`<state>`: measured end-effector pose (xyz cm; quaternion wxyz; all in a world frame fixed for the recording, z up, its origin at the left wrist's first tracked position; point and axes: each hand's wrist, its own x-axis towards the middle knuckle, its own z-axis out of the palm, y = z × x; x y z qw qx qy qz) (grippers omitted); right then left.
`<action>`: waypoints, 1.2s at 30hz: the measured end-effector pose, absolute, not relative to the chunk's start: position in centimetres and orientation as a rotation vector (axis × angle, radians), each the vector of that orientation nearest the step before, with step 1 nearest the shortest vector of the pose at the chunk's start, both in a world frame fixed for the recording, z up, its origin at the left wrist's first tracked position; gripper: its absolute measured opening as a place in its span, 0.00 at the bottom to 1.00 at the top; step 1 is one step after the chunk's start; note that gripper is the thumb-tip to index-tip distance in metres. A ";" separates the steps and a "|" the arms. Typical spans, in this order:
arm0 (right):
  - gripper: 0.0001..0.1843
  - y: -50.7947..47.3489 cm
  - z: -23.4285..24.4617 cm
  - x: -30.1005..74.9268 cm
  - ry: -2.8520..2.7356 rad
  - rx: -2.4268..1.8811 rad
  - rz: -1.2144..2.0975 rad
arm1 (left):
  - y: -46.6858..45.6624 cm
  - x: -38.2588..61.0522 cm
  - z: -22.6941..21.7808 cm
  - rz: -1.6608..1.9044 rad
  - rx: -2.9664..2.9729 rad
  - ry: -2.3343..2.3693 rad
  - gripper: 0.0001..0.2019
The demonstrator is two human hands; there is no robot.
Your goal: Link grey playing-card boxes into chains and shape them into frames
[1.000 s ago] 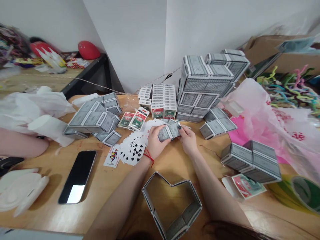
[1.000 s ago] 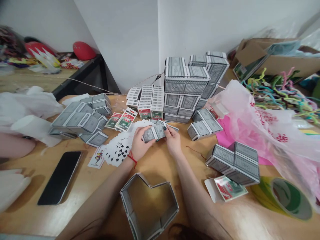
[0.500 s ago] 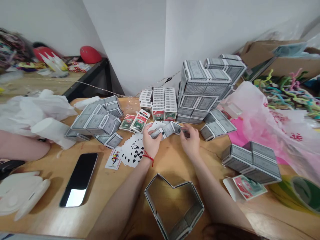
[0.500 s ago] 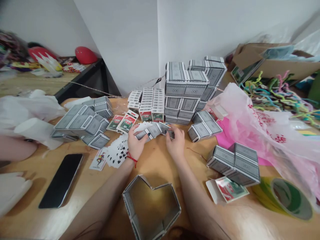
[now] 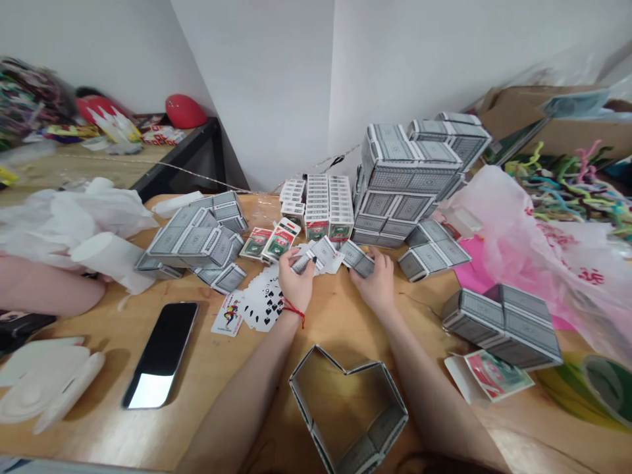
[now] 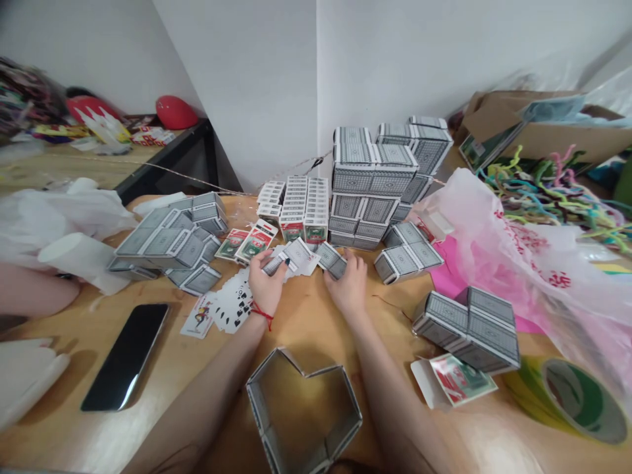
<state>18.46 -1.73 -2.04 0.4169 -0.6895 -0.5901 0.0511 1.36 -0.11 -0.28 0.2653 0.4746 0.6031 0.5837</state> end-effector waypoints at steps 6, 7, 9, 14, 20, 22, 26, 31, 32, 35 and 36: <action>0.29 -1.8 -1.3 18.3 -1.309 -1.608 0.122 | 0.1 1.2 -0.6 1.632 1.303 1.632 0.20; 0.29 -1.7 -1.2 18.3 -1.275 -1.592 0.128 | 0.2 1.2 -0.7 1.635 1.322 1.629 0.19; 0.30 -1.7 -1.3 18.4 -1.201 -1.558 0.157 | 0.2 1.1 -0.7 1.608 1.376 1.629 0.15; 0.30 -1.7 -1.4 18.2 -1.181 -1.432 0.287 | -0.3 1.4 -0.5 1.401 1.620 1.471 0.04; 0.35 -2.7 -0.1 17.0 -1.512 -1.258 0.367 | -0.8 1.7 -0.2 1.480 1.575 1.177 0.15; 0.36 -3.0 0.2 16.5 -1.647 -1.230 0.407 | -0.7 1.5 -0.2 1.506 1.514 1.157 0.18; 0.34 -3.4 0.3 16.0 -1.797 -1.227 0.467 | -0.5 1.1 -0.3 1.497 1.567 1.219 0.15; 0.30 -3.1 -0.1 16.2 -1.833 -1.320 0.481 | -0.2 1.2 -0.5 1.462 1.604 1.305 0.11; 0.30 -3.0 -0.2 16.2 -1.837 -1.330 0.483 | -0.2 1.2 -0.5 1.437 1.598 1.337 0.11; 0.29 -3.1 -0.4 16.2 -1.836 -1.327 0.507 | 0.1 1.3 -0.6 1.371 1.573 1.444 0.10; 0.29 -3.1 -0.4 16.2 -1.829 -1.328 0.523 | 0.2 1.3 -0.5 1.358 1.567 1.466 0.10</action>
